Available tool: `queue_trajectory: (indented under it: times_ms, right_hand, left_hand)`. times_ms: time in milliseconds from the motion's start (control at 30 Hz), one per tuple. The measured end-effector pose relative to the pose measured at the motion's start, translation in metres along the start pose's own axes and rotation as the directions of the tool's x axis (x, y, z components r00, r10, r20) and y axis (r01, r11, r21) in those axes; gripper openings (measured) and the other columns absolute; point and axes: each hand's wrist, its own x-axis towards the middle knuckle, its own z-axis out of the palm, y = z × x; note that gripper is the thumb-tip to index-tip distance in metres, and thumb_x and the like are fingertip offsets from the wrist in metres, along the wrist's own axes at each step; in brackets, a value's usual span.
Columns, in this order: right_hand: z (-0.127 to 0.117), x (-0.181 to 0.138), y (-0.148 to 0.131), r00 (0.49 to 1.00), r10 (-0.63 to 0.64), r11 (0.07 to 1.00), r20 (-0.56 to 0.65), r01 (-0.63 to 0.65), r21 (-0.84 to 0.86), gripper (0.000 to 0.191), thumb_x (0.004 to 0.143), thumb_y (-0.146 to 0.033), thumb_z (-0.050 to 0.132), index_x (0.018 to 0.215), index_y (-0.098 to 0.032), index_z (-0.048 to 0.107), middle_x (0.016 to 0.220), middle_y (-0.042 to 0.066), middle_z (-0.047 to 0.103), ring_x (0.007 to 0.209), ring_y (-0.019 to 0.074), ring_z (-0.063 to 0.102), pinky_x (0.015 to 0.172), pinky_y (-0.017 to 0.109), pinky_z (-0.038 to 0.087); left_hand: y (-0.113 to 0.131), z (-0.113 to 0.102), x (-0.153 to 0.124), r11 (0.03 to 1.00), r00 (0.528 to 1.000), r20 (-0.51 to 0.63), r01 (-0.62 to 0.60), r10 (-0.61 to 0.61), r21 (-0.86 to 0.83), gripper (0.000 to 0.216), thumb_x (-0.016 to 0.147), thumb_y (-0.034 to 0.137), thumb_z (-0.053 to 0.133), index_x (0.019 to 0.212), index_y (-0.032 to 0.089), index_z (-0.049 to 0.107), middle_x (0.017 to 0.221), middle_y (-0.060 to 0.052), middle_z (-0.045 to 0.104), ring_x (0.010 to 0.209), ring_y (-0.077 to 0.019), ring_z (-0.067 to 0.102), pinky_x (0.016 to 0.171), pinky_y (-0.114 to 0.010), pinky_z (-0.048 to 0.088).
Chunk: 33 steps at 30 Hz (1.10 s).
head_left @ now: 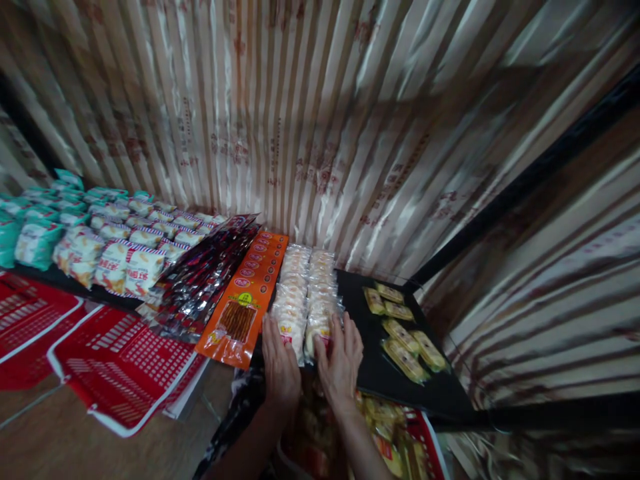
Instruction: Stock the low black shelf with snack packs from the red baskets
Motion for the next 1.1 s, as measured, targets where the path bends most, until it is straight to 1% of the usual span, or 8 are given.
queue_trajectory:
  times_ms: [100,200,367,567,667,767,900,1100]
  right_hand:
    - [0.005,0.005,0.01,0.997,0.027,0.999,0.067,-0.025,-0.032,0.057,0.087,-0.047,0.037,0.136,-0.018,0.036,0.147,0.015,0.026,0.134,0.0301,0.02,0.101,0.053,0.028]
    - [0.01,0.006,0.012,0.989,0.05,0.999,0.139,-0.052,0.01,0.06,0.087,-0.049,0.034,0.138,-0.017,0.033,0.15,0.015,0.016,0.135,0.0309,0.016,0.102,0.052,0.028]
    - [0.017,0.005,0.013,0.963,0.084,0.991,0.258,-0.108,0.081,0.061,0.088,-0.05,0.03,0.139,-0.015,0.03,0.149,0.015,0.019,0.135,0.028,0.023,0.102,0.047,0.033]
    - [0.016,0.006,0.015,0.96,0.094,0.986,0.265,-0.126,0.107,0.061,0.088,-0.049,0.032,0.137,-0.013,0.032,0.148,0.016,0.023,0.134,0.0275,0.024,0.103,0.047,0.032]
    - [0.017,0.006,0.013,0.966,0.116,0.981,0.23,-0.148,0.127,0.063,0.088,-0.05,0.033,0.138,-0.013,0.03,0.148,0.016,0.02,0.135,0.0279,0.022,0.104,0.048,0.03]
    - [0.021,0.005,0.008,0.963,0.165,0.974,0.213,-0.194,0.121,0.064,0.087,-0.051,0.032,0.139,-0.015,0.029,0.149,0.016,0.018,0.135,0.0302,0.022,0.102,0.05,0.03]
    - [0.027,0.004,0.005,0.949,0.198,0.968,0.247,-0.228,0.103,0.064,0.087,-0.053,0.031,0.14,-0.016,0.028,0.149,0.016,0.02,0.133,0.0318,0.026,0.101,0.053,0.031]
    - [0.03,0.001,0.002,0.963,0.161,0.975,0.218,-0.189,0.117,0.06,0.088,-0.048,0.031,0.14,-0.017,0.028,0.149,0.016,0.02,0.134,0.0301,0.024,0.101,0.051,0.031]
  left_hand:
    - [-0.001,0.006,0.006,0.997,0.999,-0.011,-0.037,0.038,0.061,0.052,0.093,0.022,0.022,0.142,0.008,0.016,0.149,-0.019,0.016,0.138,-0.0245,0.012,0.111,-0.047,0.019]
    - [-0.004,0.006,0.011,0.994,0.996,0.029,-0.092,0.09,0.059,0.051,0.092,0.024,0.024,0.142,0.013,0.018,0.151,-0.016,0.009,0.139,-0.025,0.012,0.111,-0.047,0.021]
    - [-0.009,0.004,0.016,0.973,0.967,0.133,-0.226,0.218,0.043,0.051,0.092,0.026,0.025,0.141,0.014,0.022,0.151,-0.015,0.011,0.138,-0.0256,0.013,0.11,-0.047,0.022]
    - [-0.008,0.007,0.016,0.972,0.975,0.054,-0.22,0.216,0.077,0.047,0.092,0.023,0.026,0.138,0.015,0.031,0.15,-0.013,0.015,0.138,-0.0259,0.014,0.109,-0.048,0.023]
    - [-0.007,0.008,0.016,0.976,0.981,0.008,-0.195,0.195,0.093,0.049,0.092,0.02,0.027,0.14,0.017,0.025,0.151,-0.013,0.014,0.138,-0.0258,0.013,0.108,-0.049,0.022]
    - [-0.008,0.01,0.018,0.963,0.97,0.023,-0.242,0.241,0.114,0.054,0.09,0.022,0.032,0.142,0.017,0.019,0.151,-0.014,0.013,0.138,-0.0272,0.013,0.108,-0.05,0.024]
    - [-0.007,0.013,0.023,0.942,0.964,0.019,-0.265,0.266,0.205,0.056,0.088,0.028,0.042,0.14,0.016,0.027,0.15,-0.014,0.019,0.137,-0.0289,0.015,0.107,-0.05,0.024]
    - [-0.009,0.013,0.029,0.918,0.95,0.002,-0.302,0.312,0.256,0.051,0.089,0.026,0.04,0.138,0.013,0.032,0.147,-0.016,0.026,0.137,-0.0274,0.019,0.108,-0.047,0.026]
